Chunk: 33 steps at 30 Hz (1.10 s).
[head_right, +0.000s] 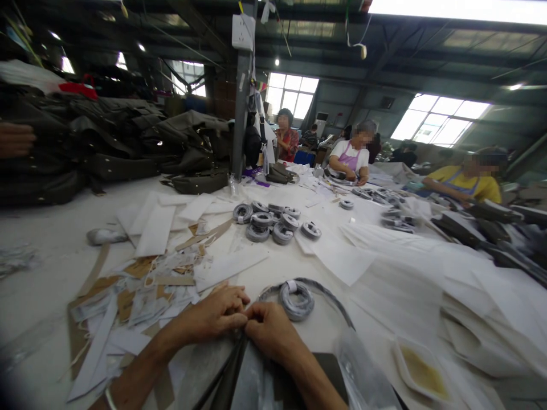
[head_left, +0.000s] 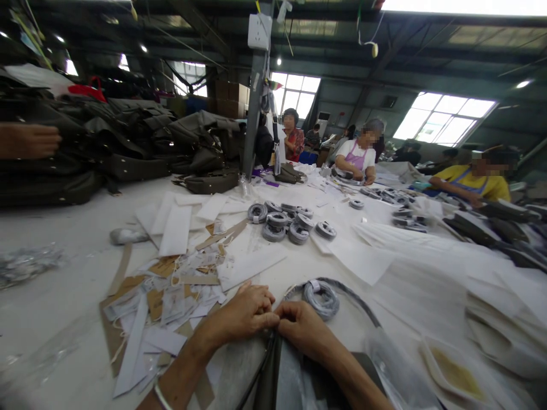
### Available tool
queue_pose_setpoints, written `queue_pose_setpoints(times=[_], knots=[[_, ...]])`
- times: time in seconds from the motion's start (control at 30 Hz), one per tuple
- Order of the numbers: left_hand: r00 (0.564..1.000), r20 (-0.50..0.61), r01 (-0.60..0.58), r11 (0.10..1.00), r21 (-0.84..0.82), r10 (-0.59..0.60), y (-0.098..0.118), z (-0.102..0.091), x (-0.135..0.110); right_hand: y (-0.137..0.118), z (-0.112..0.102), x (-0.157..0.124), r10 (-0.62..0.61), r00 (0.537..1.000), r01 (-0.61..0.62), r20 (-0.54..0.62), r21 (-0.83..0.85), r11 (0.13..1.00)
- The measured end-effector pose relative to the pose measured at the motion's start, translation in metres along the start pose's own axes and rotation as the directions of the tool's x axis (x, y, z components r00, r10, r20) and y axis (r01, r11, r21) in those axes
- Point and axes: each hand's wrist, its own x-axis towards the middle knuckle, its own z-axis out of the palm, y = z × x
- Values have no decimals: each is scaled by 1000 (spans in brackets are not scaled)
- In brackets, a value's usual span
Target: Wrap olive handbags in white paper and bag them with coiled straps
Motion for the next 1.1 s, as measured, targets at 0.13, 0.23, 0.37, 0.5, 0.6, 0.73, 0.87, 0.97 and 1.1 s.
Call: queue_pose_setpoints(times=[0.13,0.23,0.37,0.5,0.6,0.73,0.87,0.97,1.1], knots=[[1000,11,-9,1000,-21,9,-7,-1,-2,0,0,-1,22,1000,-22,-15,-7,1000],[999,-6,-33,999,3,33,-3,-4,-2,2,0,-1,27,999,-28,-31,-35,999],[994,-23,-102,993,62,103,7,-8,-3,3,1,1,11,999,-14,-42,-67,998],[991,-34,-122,985,119,127,8,-7,-3,0,0,1,23,998,-30,-53,-134,991],[994,-40,-94,982,162,102,2,-5,-2,-3,-2,-1,4,998,-14,-58,-162,987],[997,-65,-38,990,134,47,-9,-3,0,-1,-1,-3,-66,997,62,-27,-127,990],[996,-77,-41,997,71,47,-18,-1,3,3,1,1,-100,992,88,-73,-149,985],[995,-84,-46,997,56,51,-20,-2,5,-7,-6,-1,-82,984,65,-160,-106,992],[998,-51,-28,1000,-8,28,-14,-6,7,-52,-36,-39,-181,957,141,-227,-178,974]])
